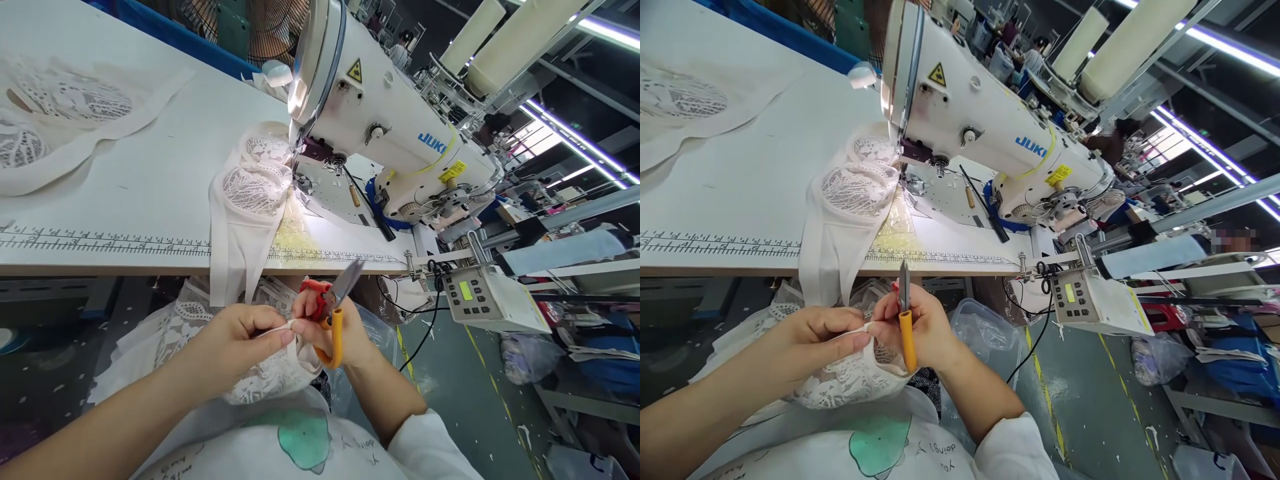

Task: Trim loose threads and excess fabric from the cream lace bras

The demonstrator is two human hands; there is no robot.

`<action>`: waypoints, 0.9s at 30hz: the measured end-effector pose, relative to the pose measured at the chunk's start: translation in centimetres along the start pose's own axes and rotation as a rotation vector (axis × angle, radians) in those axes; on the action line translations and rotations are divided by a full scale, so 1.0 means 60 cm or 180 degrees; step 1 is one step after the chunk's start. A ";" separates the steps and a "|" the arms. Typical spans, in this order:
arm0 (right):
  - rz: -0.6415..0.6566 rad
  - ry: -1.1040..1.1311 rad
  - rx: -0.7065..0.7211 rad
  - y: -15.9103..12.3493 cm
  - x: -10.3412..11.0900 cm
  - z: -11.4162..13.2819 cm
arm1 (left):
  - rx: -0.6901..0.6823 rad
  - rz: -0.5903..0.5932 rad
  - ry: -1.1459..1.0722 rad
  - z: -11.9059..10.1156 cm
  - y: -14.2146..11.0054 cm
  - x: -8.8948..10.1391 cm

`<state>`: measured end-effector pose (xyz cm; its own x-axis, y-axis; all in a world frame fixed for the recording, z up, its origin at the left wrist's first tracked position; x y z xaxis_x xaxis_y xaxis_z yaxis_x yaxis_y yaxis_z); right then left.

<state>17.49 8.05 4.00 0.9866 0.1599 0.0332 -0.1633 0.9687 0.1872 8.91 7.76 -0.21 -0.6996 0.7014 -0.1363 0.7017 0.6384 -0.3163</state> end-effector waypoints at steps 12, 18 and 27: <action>0.1863 -0.1915 -0.0021 -0.049 -0.023 -0.025 | 0.0224 -0.0269 0.0169 0.004 -0.008 0.035; 0.1717 -0.2365 -0.0276 -0.051 -0.013 -0.036 | 0.0406 -0.0184 0.0160 0.019 -0.007 0.038; 0.1566 -0.2348 -0.0488 -0.056 -0.007 -0.041 | 0.0343 -0.0222 0.0173 0.022 -0.007 0.043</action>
<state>17.63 5.22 0.96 0.5443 0.4517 0.7069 -0.5126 0.8461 -0.1460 6.63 8.89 -1.66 -0.7358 0.6745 -0.0603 0.6310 0.6505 -0.4226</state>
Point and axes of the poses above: each hand's wrist, its own y-axis towards the middle knuckle, its own x-axis out of the back of the hand, z = x × y, the point moved 9 cm from there along y, towards the middle knuckle, and after that the axes turned 1 degree about -z, right-handed, at the moved point
